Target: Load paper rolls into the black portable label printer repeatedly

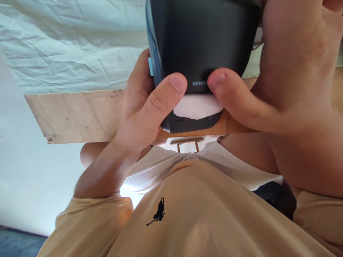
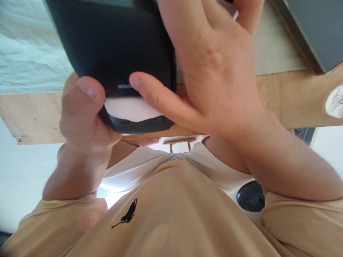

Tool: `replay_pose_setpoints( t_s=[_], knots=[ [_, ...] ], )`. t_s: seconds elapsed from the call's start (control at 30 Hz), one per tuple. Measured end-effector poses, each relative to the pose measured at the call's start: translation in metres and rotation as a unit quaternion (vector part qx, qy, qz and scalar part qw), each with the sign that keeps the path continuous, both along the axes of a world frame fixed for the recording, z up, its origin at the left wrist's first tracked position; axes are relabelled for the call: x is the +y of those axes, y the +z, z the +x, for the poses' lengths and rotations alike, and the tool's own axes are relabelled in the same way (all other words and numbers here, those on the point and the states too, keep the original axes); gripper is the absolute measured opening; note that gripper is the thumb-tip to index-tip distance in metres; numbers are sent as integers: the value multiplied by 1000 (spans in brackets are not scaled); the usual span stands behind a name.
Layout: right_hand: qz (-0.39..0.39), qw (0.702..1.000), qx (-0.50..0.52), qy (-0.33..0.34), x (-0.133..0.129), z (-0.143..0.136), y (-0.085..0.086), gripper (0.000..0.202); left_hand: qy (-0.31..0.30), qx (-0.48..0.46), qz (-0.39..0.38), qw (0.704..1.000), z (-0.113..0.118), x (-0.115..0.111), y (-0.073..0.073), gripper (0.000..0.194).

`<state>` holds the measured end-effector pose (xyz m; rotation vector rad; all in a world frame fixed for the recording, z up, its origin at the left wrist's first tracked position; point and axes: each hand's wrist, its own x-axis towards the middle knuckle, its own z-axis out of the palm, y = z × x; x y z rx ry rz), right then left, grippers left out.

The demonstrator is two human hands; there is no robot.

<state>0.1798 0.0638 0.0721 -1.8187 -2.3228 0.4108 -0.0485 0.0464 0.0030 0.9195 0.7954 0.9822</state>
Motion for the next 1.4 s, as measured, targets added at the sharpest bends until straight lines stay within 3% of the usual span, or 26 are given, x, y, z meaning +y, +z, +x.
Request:
replay_pose_setpoints(
  t_s=[0.17,0.37,0.5,0.57,0.63,0.67,0.77,0.9,1.0,1.1,1.17,1.23,1.3,1.4],
  knots=[
    [11,988,137,-73,-3,0,0,122,0,-13,4,1000,1,0,-2,53],
    [12,987,142,-70,0,-7,3,127,-6,-9,1,1000,0,0,-2,54],
    [15,959,236,-158,-1,-2,0,133,-10,-2,14,1000,-1,1,-2,60],
    [46,951,221,-213,-7,12,-16,131,-11,-4,15,1000,-1,1,-1,61],
    [189,954,97,-212,-16,32,-40,124,-14,-2,11,1000,-1,0,1,61],
    [224,952,81,-192,-21,44,-53,124,-15,4,5,1000,-1,0,2,62],
    [187,963,130,-144,-33,77,-85,125,-18,21,-9,1000,-2,0,4,63],
    [169,948,193,-188,-40,104,-111,126,-19,9,10,1000,-3,1,3,59],
    [198,922,221,-249,-50,83,-141,125,-16,4,-5,1000,-3,2,0,62],
    [235,893,221,-315,-66,17,-180,123,-19,-6,-1,1000,-1,1,0,61],
    [238,893,215,-314,-75,-30,-203,121,-10,-3,1,1000,3,0,3,60],
    [243,896,210,-308,-77,-58,-218,119,15,16,-9,1000,9,-2,11,62],
    [248,895,202,-312,-69,-57,-225,119,39,45,-35,998,15,-4,21,65],
    [261,890,189,-323,-42,-14,-225,118,42,63,-64,995,18,-6,31,64]
  ],
)
